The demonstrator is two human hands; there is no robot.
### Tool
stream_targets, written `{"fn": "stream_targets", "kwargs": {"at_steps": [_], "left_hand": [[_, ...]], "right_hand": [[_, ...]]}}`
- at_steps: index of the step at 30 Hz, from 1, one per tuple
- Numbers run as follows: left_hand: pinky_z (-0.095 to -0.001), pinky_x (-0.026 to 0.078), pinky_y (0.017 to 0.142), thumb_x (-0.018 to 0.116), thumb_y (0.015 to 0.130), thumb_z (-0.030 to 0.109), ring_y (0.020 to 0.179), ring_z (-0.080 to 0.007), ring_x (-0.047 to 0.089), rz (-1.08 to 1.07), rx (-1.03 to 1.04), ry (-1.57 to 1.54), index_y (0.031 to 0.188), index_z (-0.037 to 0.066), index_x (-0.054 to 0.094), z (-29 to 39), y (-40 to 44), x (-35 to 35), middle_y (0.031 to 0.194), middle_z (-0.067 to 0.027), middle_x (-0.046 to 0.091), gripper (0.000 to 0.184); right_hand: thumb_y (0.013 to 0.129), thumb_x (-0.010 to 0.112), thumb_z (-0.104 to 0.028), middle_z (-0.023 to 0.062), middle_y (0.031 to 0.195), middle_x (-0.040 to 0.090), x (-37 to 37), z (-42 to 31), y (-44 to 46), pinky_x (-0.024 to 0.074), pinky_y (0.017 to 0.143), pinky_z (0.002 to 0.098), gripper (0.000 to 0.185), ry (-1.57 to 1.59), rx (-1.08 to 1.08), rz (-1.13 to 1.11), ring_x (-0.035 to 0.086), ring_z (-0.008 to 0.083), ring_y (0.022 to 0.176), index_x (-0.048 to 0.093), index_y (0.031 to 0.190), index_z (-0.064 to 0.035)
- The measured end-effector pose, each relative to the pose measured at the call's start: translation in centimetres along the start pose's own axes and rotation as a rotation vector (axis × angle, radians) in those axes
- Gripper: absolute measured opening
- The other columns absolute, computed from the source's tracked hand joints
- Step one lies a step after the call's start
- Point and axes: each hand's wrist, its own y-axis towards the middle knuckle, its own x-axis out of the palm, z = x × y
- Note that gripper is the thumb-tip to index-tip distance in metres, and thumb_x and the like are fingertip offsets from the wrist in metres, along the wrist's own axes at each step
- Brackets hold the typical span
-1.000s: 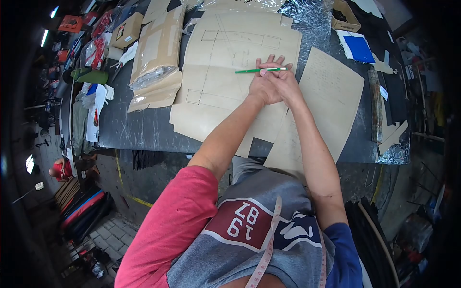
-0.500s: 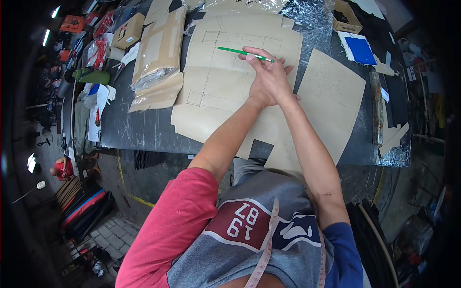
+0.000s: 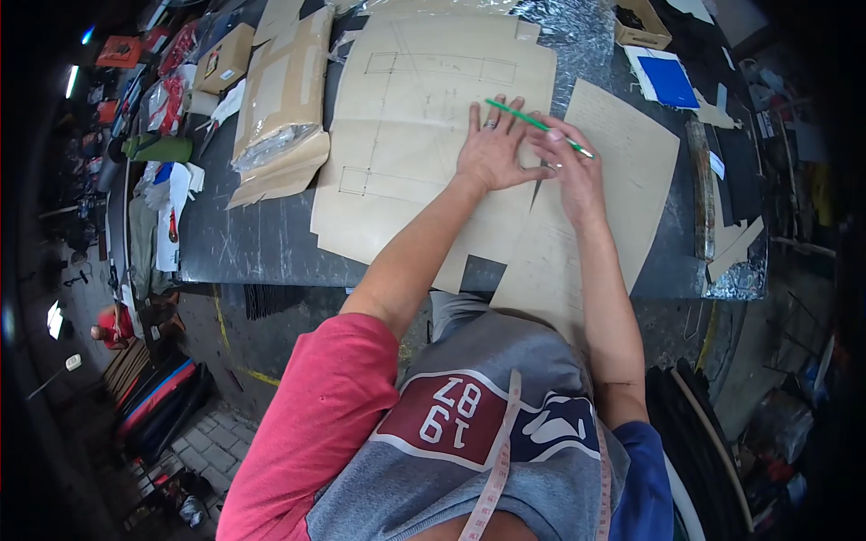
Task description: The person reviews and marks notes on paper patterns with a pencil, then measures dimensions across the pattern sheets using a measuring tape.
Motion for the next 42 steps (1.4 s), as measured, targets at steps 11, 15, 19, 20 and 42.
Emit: {"fn": "stream_targets", "kwargs": {"at_steps": [11, 15, 19, 20, 42], "left_hand": [[-0.0655, 0.000, 0.130, 0.054, 0.073, 0.098, 0.164, -0.0345, 0.010, 0.021, -0.008, -0.059, 0.166, 0.022, 0.034, 0.0, 0.0, 0.2, 0.176, -0.0100, 0.022, 0.121], [-0.0650, 0.000, 0.130, 0.054, 0.073, 0.098, 0.164, -0.0340, 0.010, 0.004, 0.001, -0.046, 0.166, 0.022, 0.034, 0.5, 0.1, 0.3, 0.176, -0.0100, 0.022, 0.121], [-0.0630, 0.004, 0.130, 0.058, 0.076, 0.093, 0.164, -0.0334, 0.012, 0.021, -0.010, -0.020, 0.166, 0.024, 0.034, 0.4, -0.1, -0.2, 0.175, -0.0106, 0.025, 0.116], [-0.0630, 0.004, 0.130, 0.058, 0.077, 0.093, 0.164, -0.0334, 0.013, 0.019, -0.010, -0.014, 0.166, 0.024, 0.034, 0.4, -0.1, -0.2, 0.175, -0.0106, 0.025, 0.116], [-0.0661, 0.006, 0.129, 0.060, 0.074, 0.093, 0.163, -0.0349, 0.014, 0.058, 0.000, -0.029, 0.164, 0.023, 0.040, 0.2, 0.2, 0.4, 0.174, -0.0113, 0.028, 0.116]], "right_hand": [[0.110, 0.059, -0.024, 0.0205, 0.123, 0.072, -11.6, 0.5, -4.0, 0.0563, 0.098, 0.0356, 0.043, -0.021, -0.132, 0.454, 0.071, 0.0249, 0.111, 0.059, 0.140, 0.0062], [0.111, 0.056, -0.024, 0.0218, 0.123, 0.072, -13.8, 2.1, -5.1, 0.0559, 0.098, 0.0360, 0.043, 0.061, -0.132, 0.478, 0.071, 0.0243, 0.111, 0.058, 0.141, 0.0073], [0.111, 0.055, -0.023, 0.0210, 0.119, 0.074, -13.1, 2.2, -5.0, 0.0572, 0.094, 0.0334, 0.040, 0.098, -0.182, 0.436, 0.073, 0.0230, 0.105, 0.062, 0.138, 0.0060], [0.111, 0.054, -0.022, 0.0199, 0.120, 0.074, -13.0, 2.2, -4.9, 0.0570, 0.094, 0.0331, 0.039, 0.071, -0.179, 0.431, 0.073, 0.0227, 0.105, 0.062, 0.139, 0.0049], [0.101, 0.062, -0.009, 0.0153, 0.133, 0.068, -6.0, 2.6, -10.3, 0.0444, 0.109, 0.0439, 0.032, -1.005, -0.397, 0.202, 0.061, 0.0339, 0.122, 0.070, 0.133, -0.0087]]}}
